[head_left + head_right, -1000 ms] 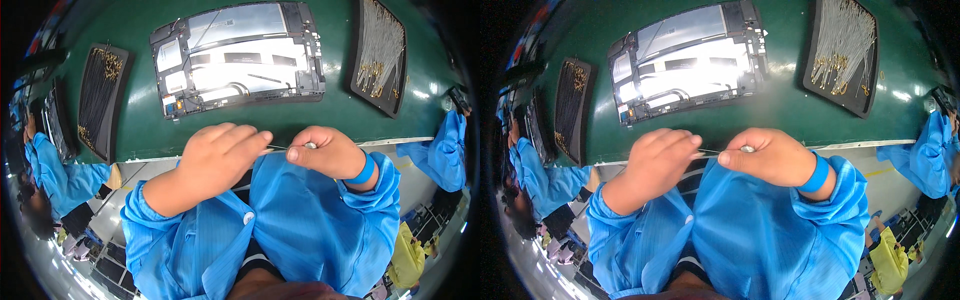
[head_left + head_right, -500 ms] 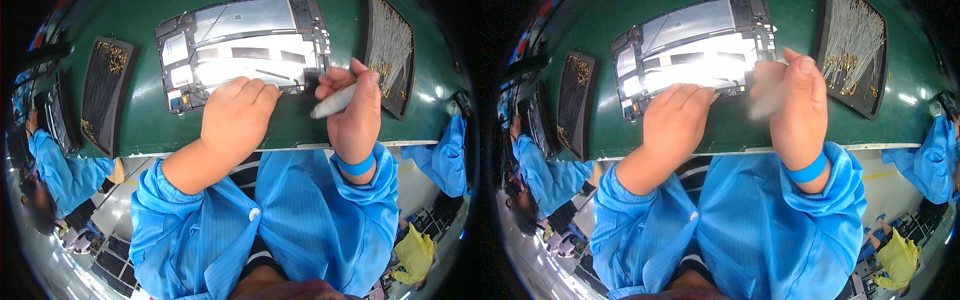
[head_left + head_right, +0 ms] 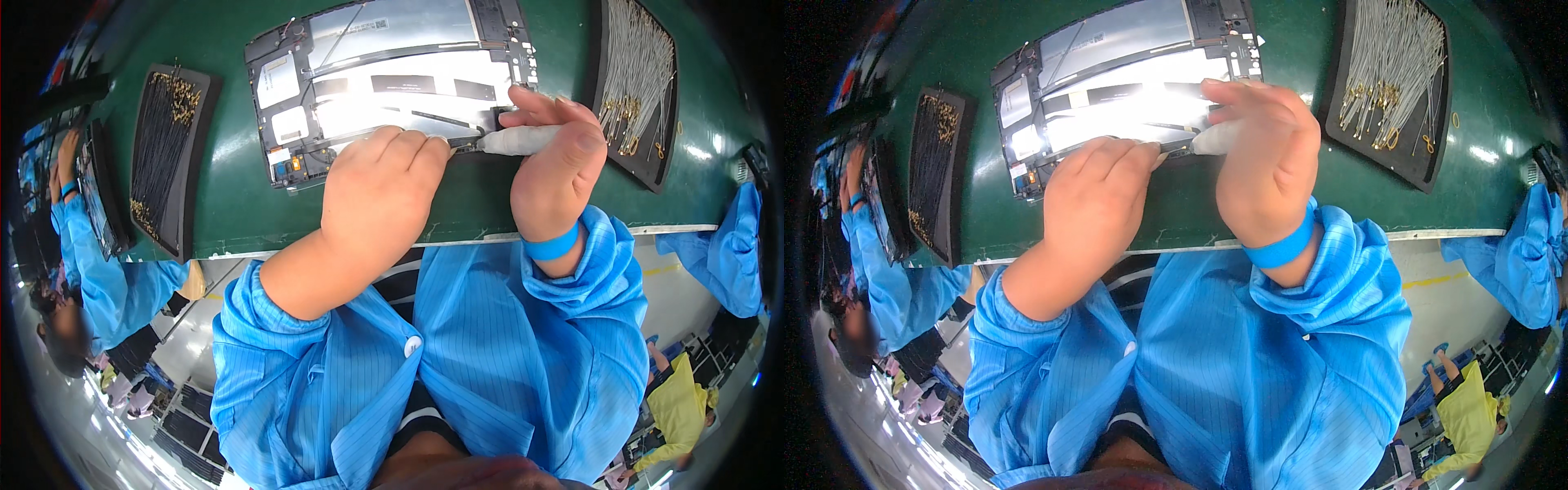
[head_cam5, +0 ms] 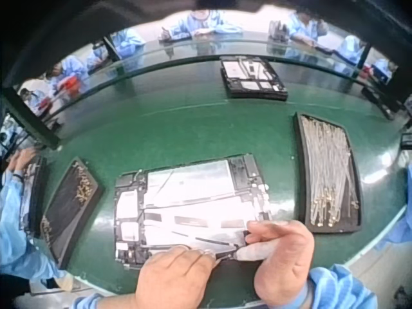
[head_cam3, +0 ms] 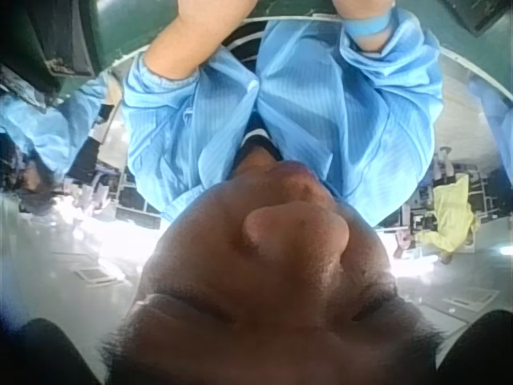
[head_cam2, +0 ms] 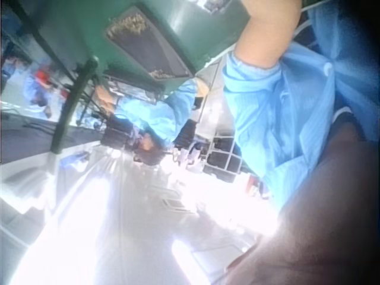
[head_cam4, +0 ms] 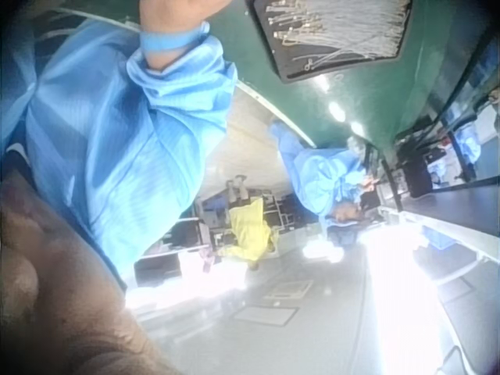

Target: The recorder is applying sealant/glue from a tube to the edges of tablet components during an electronics assembly process.

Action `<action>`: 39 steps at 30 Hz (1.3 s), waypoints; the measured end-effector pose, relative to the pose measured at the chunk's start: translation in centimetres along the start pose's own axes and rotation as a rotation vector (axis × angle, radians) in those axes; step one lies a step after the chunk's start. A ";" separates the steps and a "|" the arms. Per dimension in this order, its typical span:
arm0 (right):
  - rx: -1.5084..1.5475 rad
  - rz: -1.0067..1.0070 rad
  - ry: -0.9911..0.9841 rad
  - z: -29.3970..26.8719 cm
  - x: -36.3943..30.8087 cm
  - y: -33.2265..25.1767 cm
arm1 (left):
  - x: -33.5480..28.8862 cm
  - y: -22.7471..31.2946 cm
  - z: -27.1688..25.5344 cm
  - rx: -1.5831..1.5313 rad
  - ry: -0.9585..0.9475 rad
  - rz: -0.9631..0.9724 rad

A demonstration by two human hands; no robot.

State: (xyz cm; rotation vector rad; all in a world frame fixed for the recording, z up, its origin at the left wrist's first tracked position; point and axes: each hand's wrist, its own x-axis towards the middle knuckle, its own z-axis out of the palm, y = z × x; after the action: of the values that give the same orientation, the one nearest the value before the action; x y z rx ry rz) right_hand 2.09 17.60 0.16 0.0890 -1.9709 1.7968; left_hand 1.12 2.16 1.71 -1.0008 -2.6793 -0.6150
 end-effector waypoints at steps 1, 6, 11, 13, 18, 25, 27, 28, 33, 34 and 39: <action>-0.005 -0.015 -0.018 0.0 0.0 0.1 | -0.1 0.0 0.0 -0.001 -0.001 0.000; -0.049 0.003 0.022 0.9 0.0 0.2 | 0.2 -0.6 -0.2 -0.035 -0.026 0.006; -0.397 -0.173 -0.288 0.2 2.0 -2.0 | 1.3 0.7 -1.1 0.081 -0.140 -0.024; -0.435 -0.165 -0.438 0.2 2.5 -2.5 | 1.0 0.5 -1.0 0.115 -0.137 -0.011; -0.325 -0.095 -0.287 0.3 2.1 -2.4 | 2.2 1.7 -1.6 0.149 -0.249 0.030; 0.079 0.496 0.159 -3.1 3.4 -4.3 | 2.3 -3.9 -4.5 0.458 -0.042 0.135; 0.072 0.572 0.106 -3.7 3.5 -4.6 | 0.3 -6.7 -5.8 0.542 0.109 -0.188; -0.162 0.507 0.074 -3.9 3.0 -3.5 | -0.5 -7.3 -5.9 0.539 0.115 -0.189; -0.488 0.638 -0.171 -3.9 2.3 -2.0 | -3.6 -7.5 -5.2 -0.138 -0.054 -0.701; -0.446 0.700 -0.179 -3.5 2.5 -2.4 | -3.6 -7.1 -4.9 -0.174 -0.016 -0.690; -0.393 0.897 -0.262 -4.1 2.6 -2.8 | -4.4 -7.8 -3.5 -0.157 0.096 -0.609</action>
State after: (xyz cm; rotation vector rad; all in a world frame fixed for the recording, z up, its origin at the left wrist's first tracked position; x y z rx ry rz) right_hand 1.99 21.81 3.82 -0.8498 -2.7873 1.8728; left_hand -0.57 -7.26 0.99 -0.1484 -2.8679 -0.9620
